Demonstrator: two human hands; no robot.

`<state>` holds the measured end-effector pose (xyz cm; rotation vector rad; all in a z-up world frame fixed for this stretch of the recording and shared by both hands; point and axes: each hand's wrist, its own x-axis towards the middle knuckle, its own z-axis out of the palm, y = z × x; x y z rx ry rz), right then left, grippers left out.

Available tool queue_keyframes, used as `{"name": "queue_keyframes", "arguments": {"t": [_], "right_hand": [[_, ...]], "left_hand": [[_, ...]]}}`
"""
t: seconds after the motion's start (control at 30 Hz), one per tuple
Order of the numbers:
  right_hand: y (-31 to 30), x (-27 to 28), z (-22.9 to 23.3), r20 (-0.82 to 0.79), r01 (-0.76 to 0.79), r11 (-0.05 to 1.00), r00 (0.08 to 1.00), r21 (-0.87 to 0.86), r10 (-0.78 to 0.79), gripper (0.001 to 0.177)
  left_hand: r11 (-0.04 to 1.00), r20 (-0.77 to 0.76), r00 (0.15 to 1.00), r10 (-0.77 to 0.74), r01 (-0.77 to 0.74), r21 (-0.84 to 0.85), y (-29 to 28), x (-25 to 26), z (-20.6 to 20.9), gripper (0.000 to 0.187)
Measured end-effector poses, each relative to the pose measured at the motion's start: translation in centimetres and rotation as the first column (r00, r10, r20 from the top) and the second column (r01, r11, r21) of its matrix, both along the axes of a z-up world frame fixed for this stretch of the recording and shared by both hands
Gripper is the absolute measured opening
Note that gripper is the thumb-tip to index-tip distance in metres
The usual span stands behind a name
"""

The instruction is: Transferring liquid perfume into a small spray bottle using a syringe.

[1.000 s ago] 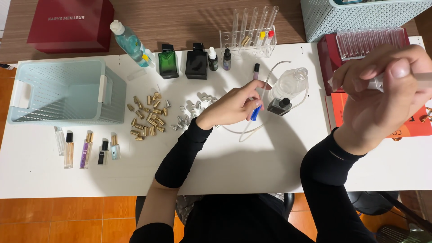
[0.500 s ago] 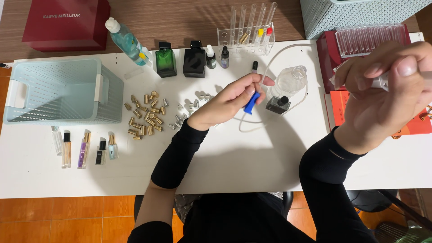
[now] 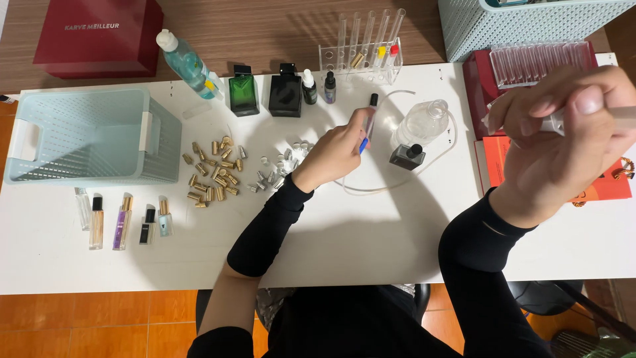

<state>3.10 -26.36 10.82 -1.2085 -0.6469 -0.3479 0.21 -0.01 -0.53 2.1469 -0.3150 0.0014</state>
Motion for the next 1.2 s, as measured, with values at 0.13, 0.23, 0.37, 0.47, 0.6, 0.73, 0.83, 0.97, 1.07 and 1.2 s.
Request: {"name": "queue_keyframes", "arguments": {"t": [0.13, 0.23, 0.37, 0.47, 0.6, 0.73, 0.83, 0.97, 1.07, 1.2], "right_hand": [[-0.2, 0.0, -0.4, -0.006, -0.011, 1.000, 1.000, -0.001, 0.011, 0.038], [-0.3, 0.1, -0.4, -0.005, -0.021, 1.000, 1.000, -0.011, 0.021, 0.038], [0.0, 0.6, 0.1, -0.014, -0.047, 0.999, 0.999, -0.010, 0.047, 0.036], [-0.6, 0.9, -0.1, -0.026, -0.068, 0.998, 0.997, 0.007, 0.068, 0.034], [-2.4, 1.6, -0.9, -0.045, -0.083, 0.996, 0.995, 0.031, 0.085, 0.031], [-4.9, 3.0, -2.3, -0.056, -0.107, 0.993, 0.992, 0.050, 0.110, 0.028], [-6.6, 4.7, -3.5, -0.058, -0.138, 0.989, 0.988, 0.059, 0.141, 0.025], [-9.1, 6.8, -6.8, -0.069, -0.170, 0.983, 0.982, 0.074, 0.176, 0.022], [-11.4, 5.7, -18.3, -0.082, -0.192, 0.977, 0.977, 0.088, 0.199, 0.020], [-11.9, 7.1, -7.2, -0.095, -0.221, 0.970, 0.968, 0.106, 0.231, 0.018]], "left_hand": [[0.997, -0.019, 1.000, -0.013, 0.014, 0.071, 0.7, 0.1, -1.2, 0.080], [0.978, -0.168, 0.982, -0.080, 0.110, 0.175, 0.6, -0.3, 0.7, 0.074], [0.955, -0.061, 0.983, -0.174, 0.184, 0.234, 1.6, -0.6, 0.4, 0.056], [0.973, 0.025, 0.979, -0.204, 0.200, 0.119, 2.8, -0.1, 0.4, 0.050], [0.966, 0.093, 0.991, -0.095, 0.069, 0.249, 4.6, -0.3, 2.7, 0.036], [0.918, 0.034, 0.998, -0.043, 0.026, 0.397, 5.4, -0.2, 2.7, 0.051], [0.883, 0.035, 0.999, -0.033, 0.012, 0.470, 5.6, 0.4, 0.0, 0.052], [0.891, 0.009, 1.000, -0.023, 0.016, 0.453, 5.1, 1.1, -1.7, 0.040], [0.902, 0.013, 1.000, 0.012, -0.016, 0.430, 5.1, 1.2, -2.4, 0.036], [0.892, 0.052, 0.999, 0.001, -0.024, 0.452, 5.0, 1.4, -2.9, 0.028]]}}
